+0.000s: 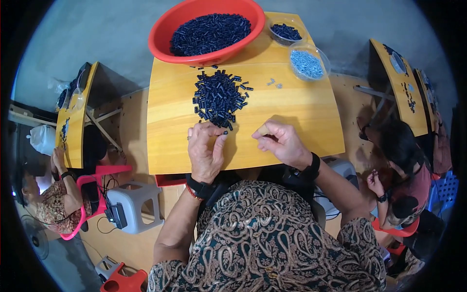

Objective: Manually assembling small black plastic components onto a beige rectangular part in a factory setting.

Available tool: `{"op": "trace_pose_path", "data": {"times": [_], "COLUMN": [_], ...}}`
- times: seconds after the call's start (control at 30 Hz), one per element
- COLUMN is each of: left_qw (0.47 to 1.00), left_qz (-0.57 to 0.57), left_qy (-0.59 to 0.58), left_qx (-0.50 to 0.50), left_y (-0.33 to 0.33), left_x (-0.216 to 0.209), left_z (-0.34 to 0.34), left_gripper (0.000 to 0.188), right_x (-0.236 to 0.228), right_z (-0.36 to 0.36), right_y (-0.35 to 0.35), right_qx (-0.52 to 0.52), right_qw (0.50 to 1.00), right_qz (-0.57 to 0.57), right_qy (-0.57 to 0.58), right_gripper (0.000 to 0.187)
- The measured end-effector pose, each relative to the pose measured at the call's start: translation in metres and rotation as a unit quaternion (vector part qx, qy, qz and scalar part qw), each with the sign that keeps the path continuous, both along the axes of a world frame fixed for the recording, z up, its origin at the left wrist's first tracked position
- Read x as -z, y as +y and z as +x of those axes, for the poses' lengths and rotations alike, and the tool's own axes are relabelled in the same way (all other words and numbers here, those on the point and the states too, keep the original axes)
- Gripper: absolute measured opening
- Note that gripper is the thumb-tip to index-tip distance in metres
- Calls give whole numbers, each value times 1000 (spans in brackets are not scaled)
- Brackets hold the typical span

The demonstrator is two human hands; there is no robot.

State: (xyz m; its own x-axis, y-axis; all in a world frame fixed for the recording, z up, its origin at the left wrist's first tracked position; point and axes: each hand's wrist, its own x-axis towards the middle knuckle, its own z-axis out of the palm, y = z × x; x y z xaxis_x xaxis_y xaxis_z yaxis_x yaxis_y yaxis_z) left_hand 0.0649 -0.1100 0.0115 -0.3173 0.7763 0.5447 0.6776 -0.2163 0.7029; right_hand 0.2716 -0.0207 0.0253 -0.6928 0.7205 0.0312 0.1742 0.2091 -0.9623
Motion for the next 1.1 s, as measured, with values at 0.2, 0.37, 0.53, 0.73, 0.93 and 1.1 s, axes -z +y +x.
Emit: {"op": "trace_pose_path", "data": {"times": [0.2, 0.37, 0.53, 0.73, 0.93, 1.1], "left_qw": [934, 871, 804, 785, 701, 657], "left_qz": [-37, -62, -47, -77, -56, -28], "left_qy": [-338, -472, -575, -586, -699, -727], "left_qx": [108, 119, 144, 186, 130, 196], "left_y": [-20, -23, -20, -22, -19, -21], "left_x": [-1, 2, 1, 5, -7, 15], "left_z": [12, 10, 9, 1, 8, 7], "left_gripper": [13, 15, 20, 18, 7, 8], "right_x": [-29, -44, -46, -33, -41, -31], "right_z": [-24, -40, -43, -43, -51, -57], "right_y": [-8, -12, -19, -15, -21, -21], "right_qx": [15, -39, -32, 2, -6, -6], "right_qw": [980, 990, 991, 992, 991, 997], "right_qz": [-157, -80, -87, -110, -95, -29], "right_qy": [121, 106, 98, 65, 95, 67], "right_gripper": [11, 9, 11, 6, 9, 13]}}
